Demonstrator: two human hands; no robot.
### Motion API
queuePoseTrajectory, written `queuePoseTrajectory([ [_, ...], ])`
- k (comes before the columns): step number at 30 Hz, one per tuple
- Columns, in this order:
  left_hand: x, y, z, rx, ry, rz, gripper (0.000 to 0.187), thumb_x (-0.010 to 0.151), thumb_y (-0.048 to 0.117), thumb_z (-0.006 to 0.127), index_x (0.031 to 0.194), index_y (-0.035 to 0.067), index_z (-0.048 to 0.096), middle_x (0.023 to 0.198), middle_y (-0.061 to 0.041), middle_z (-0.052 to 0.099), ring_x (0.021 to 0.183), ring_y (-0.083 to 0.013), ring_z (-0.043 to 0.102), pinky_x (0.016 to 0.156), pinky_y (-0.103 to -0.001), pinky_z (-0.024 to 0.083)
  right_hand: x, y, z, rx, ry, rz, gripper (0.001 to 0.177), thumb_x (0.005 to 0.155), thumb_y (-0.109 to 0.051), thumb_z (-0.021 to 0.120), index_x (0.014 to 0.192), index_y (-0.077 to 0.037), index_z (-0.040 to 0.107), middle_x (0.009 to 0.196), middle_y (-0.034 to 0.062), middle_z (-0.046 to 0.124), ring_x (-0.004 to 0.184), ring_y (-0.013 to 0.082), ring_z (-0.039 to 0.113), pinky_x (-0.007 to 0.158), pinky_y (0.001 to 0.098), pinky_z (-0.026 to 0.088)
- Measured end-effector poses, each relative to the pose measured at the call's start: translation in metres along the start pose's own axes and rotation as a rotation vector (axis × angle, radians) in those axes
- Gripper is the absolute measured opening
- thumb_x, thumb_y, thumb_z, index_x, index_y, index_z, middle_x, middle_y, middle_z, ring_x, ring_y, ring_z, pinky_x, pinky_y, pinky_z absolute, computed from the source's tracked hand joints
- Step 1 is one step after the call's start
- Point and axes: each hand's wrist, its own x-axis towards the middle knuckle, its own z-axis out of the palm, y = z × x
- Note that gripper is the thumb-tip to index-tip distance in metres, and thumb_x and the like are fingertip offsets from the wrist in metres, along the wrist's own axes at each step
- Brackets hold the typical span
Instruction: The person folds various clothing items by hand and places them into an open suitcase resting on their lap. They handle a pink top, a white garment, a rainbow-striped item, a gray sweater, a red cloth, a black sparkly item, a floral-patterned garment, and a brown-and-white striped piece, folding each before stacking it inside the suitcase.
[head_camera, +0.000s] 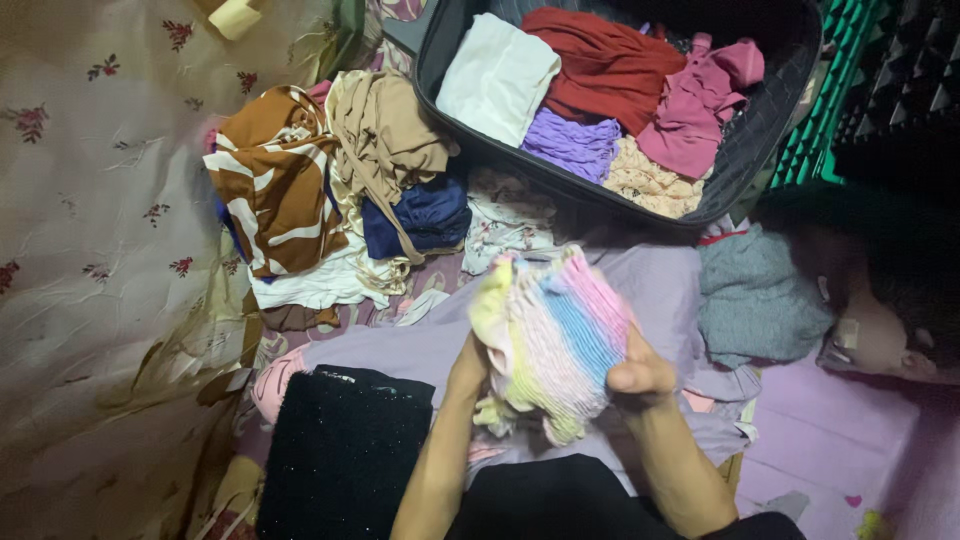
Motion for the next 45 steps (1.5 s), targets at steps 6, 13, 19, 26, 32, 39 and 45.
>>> queuePoseTrajectory([
  [6,0.009,0.077,0.007,-0.557,0.154,0.039,0.052,0.106,0.029,0.056,0.148,-0.001,0.047,0.142,-0.015,0.059,0.126,-0.0269,0.060,0.108,-0.040,0.051,-0.005,-0.007,-0.024,-0.275,0.238,0.056,0.073,0.082,-0.021,0.079,0.140,0.016,0.054,0.132,0.0227,0.065,0.120,0.0296,0.062,0.109,0.0412,0.045],
  [13,0.001,0.145,0.030,-0.726,0.092,-0.060,0.060,0.104,0.035,0.055,0.152,0.002,0.041,0.150,-0.014,0.055,0.133,-0.0287,0.059,0.111,-0.044,0.050,0.018,0.000,-0.037,-0.407,0.201,0.051,0.076,0.080,-0.022,0.081,0.144,0.009,0.053,0.136,0.0140,0.064,0.126,0.0237,0.059,0.113,0.0385,0.041],
  [19,0.009,0.151,0.040,-0.786,0.024,-0.159,0.058,0.108,0.035,0.049,0.154,0.001,0.041,0.150,-0.016,0.054,0.132,-0.0287,0.058,0.111,-0.043,0.050,0.035,-0.006,-0.028,-0.350,-0.023,0.060,0.101,0.068,-0.015,0.091,0.153,-0.001,0.036,0.149,0.0098,0.052,0.138,0.0214,0.050,0.118,0.0390,0.035],
  [26,0.022,0.135,0.024,-0.963,0.063,-0.138,0.050,0.113,0.034,0.045,0.149,-0.002,0.046,0.142,-0.018,0.060,0.130,-0.0272,0.060,0.113,-0.042,0.049,0.039,-0.012,-0.018,-0.522,0.167,0.182,0.070,0.079,-0.005,0.083,0.141,0.010,0.055,0.128,0.0144,0.068,0.116,0.0208,0.064,0.103,0.0359,0.050],
  [32,0.018,0.135,0.024,-0.194,0.228,-0.105,0.054,0.102,0.012,0.053,0.151,-0.006,0.040,0.148,-0.023,0.051,0.134,-0.0306,0.054,0.111,-0.044,0.044,0.029,-0.013,-0.013,-0.590,0.168,0.070,0.064,0.078,-0.005,0.081,0.136,0.005,0.055,0.121,0.0085,0.067,0.111,0.0153,0.063,0.099,0.0319,0.050],
  [39,-0.011,0.186,0.042,0.352,0.027,0.289,0.078,0.088,0.027,0.059,0.160,0.003,0.042,0.173,-0.020,0.034,0.163,-0.0355,0.031,0.133,-0.046,0.028,0.028,-0.012,-0.018,-0.557,0.139,0.203,0.050,0.084,-0.009,0.077,0.129,0.009,0.062,0.114,0.0109,0.071,0.103,0.0167,0.067,0.092,0.0326,0.054],
  [45,0.003,0.190,0.045,0.318,-0.275,0.051,0.094,0.091,0.055,0.064,0.161,0.000,0.034,0.167,-0.022,0.038,0.158,-0.0340,0.035,0.130,-0.042,0.027,0.020,-0.010,-0.025,-0.560,-0.025,0.353,0.045,0.086,-0.010,0.076,0.125,0.008,0.065,0.111,0.0101,0.072,0.097,0.0174,0.067,0.085,0.0335,0.055],
])
